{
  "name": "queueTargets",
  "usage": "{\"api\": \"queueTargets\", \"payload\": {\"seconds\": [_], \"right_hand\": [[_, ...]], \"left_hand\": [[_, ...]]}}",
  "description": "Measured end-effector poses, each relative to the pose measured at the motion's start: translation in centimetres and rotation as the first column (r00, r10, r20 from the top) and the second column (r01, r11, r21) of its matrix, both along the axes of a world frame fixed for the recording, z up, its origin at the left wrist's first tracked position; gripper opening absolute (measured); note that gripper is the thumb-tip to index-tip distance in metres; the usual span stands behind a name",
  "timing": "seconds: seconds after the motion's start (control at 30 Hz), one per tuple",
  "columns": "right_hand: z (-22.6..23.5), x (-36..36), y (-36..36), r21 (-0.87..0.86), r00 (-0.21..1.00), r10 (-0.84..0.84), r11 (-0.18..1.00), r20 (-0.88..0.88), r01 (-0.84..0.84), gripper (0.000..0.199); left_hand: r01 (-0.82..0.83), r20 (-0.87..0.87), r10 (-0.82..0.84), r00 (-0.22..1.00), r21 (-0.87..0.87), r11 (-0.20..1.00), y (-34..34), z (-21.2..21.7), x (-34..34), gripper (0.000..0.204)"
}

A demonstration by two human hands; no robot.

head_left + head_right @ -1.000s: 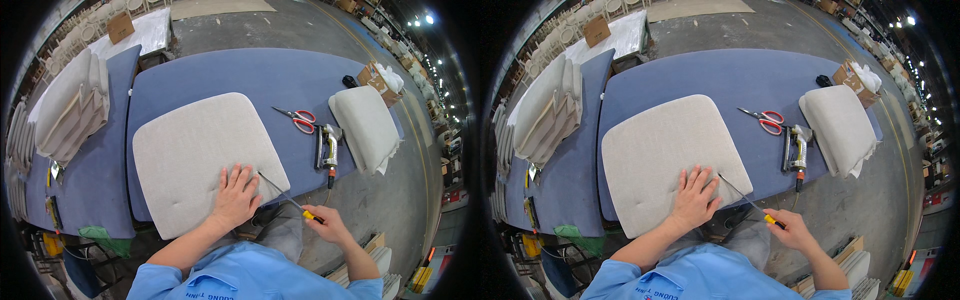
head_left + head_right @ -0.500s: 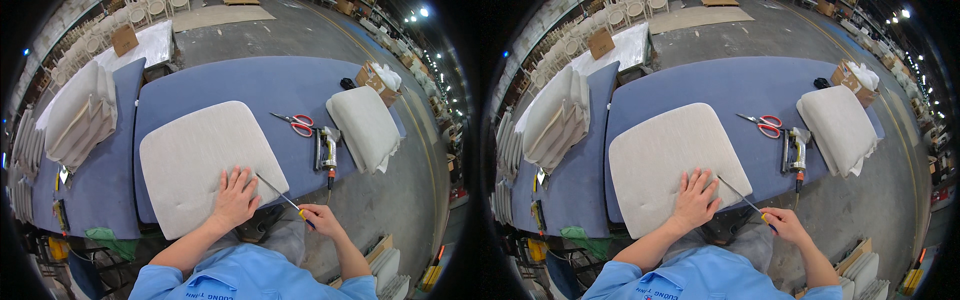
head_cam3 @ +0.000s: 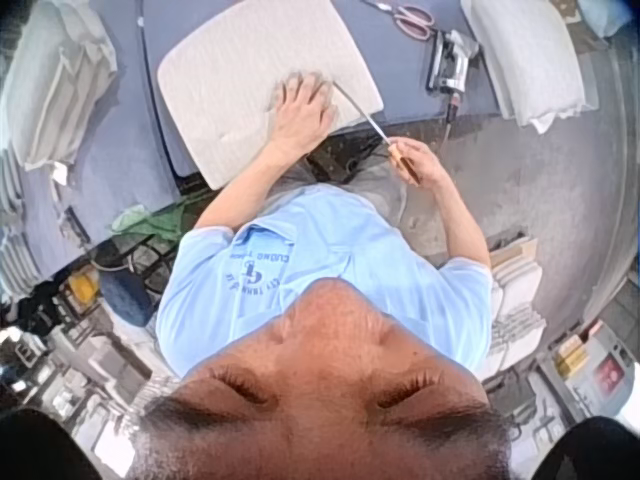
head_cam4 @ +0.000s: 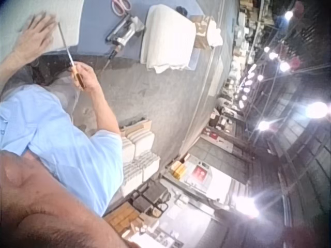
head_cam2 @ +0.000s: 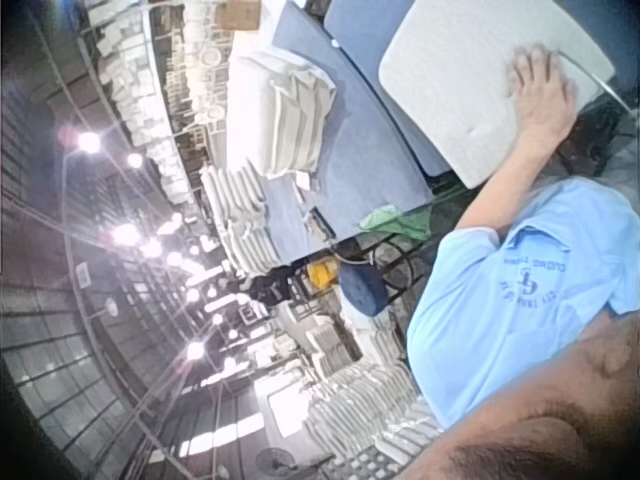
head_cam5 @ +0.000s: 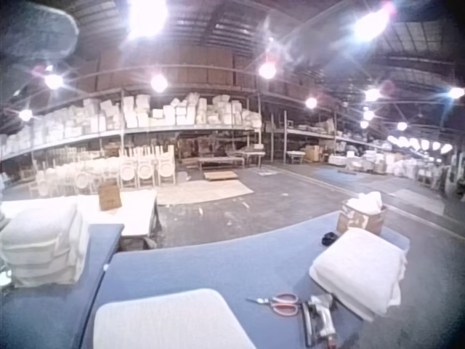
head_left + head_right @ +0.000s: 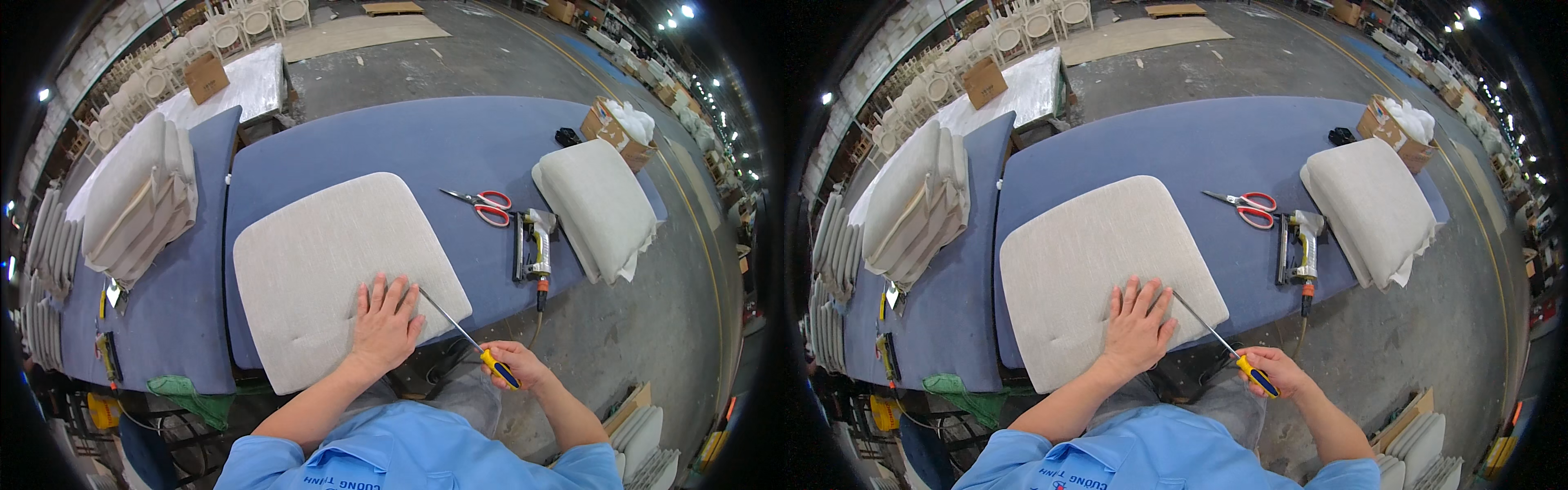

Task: The person staples fabric onto a cushion using a staple gun, then uses a screwdriver to press and smooth the fabric surface. The person handles multiple cushions, flipping them and repeating the process.

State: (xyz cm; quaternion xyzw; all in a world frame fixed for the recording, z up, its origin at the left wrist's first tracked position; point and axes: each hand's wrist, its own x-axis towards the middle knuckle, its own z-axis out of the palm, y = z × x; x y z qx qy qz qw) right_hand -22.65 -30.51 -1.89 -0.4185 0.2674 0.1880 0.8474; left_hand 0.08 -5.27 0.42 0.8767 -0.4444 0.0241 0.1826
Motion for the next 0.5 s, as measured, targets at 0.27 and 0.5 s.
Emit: {"api": "queueTargets", "payload": {"seconds": [0.27,0.5], "right_hand": [[0.1,-0.4,0.7,-0.096,1.000,0.001,0.995,0.009,0.000,0.036],[4.4,-1.2,2.4,-0.720,0.995,0.081,0.693,0.054,-0.018,0.034]], "left_hand": [[-0.011,-0.008,0.011,1.000,-0.063,0.998,-0.1,0.2,-0.1,0.058],[-0.029,-0.022,0.027,0.999,-0.084,0.996,0.1,-0.2,0.0,0.057]]}}
